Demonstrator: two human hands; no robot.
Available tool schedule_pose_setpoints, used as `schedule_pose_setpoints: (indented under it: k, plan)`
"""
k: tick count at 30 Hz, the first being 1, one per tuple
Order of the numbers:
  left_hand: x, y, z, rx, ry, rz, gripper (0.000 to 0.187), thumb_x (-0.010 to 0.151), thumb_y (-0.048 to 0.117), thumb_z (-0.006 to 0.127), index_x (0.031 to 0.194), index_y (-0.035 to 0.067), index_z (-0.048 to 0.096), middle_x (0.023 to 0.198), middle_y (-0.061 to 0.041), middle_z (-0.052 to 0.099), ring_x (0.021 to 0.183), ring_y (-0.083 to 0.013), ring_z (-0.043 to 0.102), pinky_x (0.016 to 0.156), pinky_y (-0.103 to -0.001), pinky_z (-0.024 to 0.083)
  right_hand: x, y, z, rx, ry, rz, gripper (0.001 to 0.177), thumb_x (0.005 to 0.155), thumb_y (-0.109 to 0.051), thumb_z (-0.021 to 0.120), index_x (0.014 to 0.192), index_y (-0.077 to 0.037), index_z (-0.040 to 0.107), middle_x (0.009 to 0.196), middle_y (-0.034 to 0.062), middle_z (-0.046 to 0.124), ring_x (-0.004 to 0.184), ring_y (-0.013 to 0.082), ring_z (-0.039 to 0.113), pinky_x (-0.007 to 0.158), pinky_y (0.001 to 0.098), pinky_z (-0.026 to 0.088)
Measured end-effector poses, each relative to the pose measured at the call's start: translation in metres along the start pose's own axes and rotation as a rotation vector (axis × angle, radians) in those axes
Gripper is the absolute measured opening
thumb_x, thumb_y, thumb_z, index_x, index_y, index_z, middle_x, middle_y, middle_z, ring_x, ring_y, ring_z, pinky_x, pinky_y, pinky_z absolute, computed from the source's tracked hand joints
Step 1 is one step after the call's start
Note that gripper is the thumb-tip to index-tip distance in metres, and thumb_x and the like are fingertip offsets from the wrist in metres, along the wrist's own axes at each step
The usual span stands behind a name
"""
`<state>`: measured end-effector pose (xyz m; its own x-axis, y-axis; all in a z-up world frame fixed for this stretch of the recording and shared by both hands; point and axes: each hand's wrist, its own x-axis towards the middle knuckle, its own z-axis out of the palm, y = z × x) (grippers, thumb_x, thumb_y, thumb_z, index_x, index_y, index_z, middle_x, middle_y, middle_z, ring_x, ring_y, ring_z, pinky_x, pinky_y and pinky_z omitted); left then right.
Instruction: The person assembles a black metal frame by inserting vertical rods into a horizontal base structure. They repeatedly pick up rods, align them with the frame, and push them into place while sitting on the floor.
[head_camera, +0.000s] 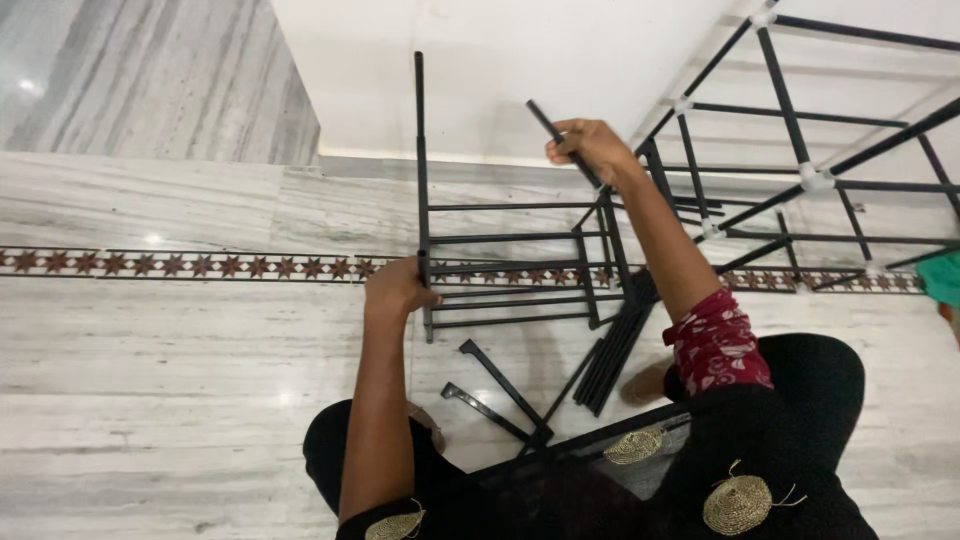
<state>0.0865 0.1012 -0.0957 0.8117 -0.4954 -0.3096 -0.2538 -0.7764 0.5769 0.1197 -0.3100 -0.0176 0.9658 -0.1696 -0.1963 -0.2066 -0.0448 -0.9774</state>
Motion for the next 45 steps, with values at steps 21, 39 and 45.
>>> schedule_pose_setpoints:
  k: [21, 39, 45]
  plan:
    - [-0.015, 0.005, -0.014, 0.053, -0.073, -0.147, 0.049, 0.061, 0.035, 0.094, 0.103, 0.022, 0.075, 0.088, 0.001, 0.079, 0.089, -0.0202, 0.075, 0.077, -0.038, 0.057, 0.018, 0.070, -0.239, -2.069, 0.533, 0.014, 0.026, 0.098, -0.012, 0.061, 0.090, -0.026, 0.081, 0.086, 0.0053, 0.076, 0.092, 0.0249, 0.066, 0.101, 0.0482, 0.027]
    - [-0.040, 0.024, -0.035, 0.050, -0.072, -0.153, 0.078, 0.066, 0.039, 0.090, 0.137, 0.023, 0.062, 0.089, -0.003, 0.079, 0.093, -0.0252, 0.075, 0.081, -0.042, 0.056, 0.054, 0.064, -0.211, -2.375, 0.374, -0.196, 0.022, 0.096, -0.022, 0.064, 0.083, -0.022, 0.081, 0.083, 0.0032, 0.077, 0.101, 0.0229, 0.066, 0.113, 0.0479, 0.024]
    - [-0.041, 0.021, -0.034, 0.071, -0.081, -0.184, 0.083, 0.067, 0.042, 0.090, 0.141, 0.022, 0.056, 0.093, -0.001, 0.081, 0.097, -0.0240, 0.074, 0.082, -0.041, 0.056, 0.068, 0.056, -0.218, -2.312, 0.303, -0.211, 0.027, 0.100, -0.020, 0.062, 0.081, -0.021, 0.081, 0.084, 0.0036, 0.078, 0.104, 0.0237, 0.068, 0.118, 0.0503, 0.022]
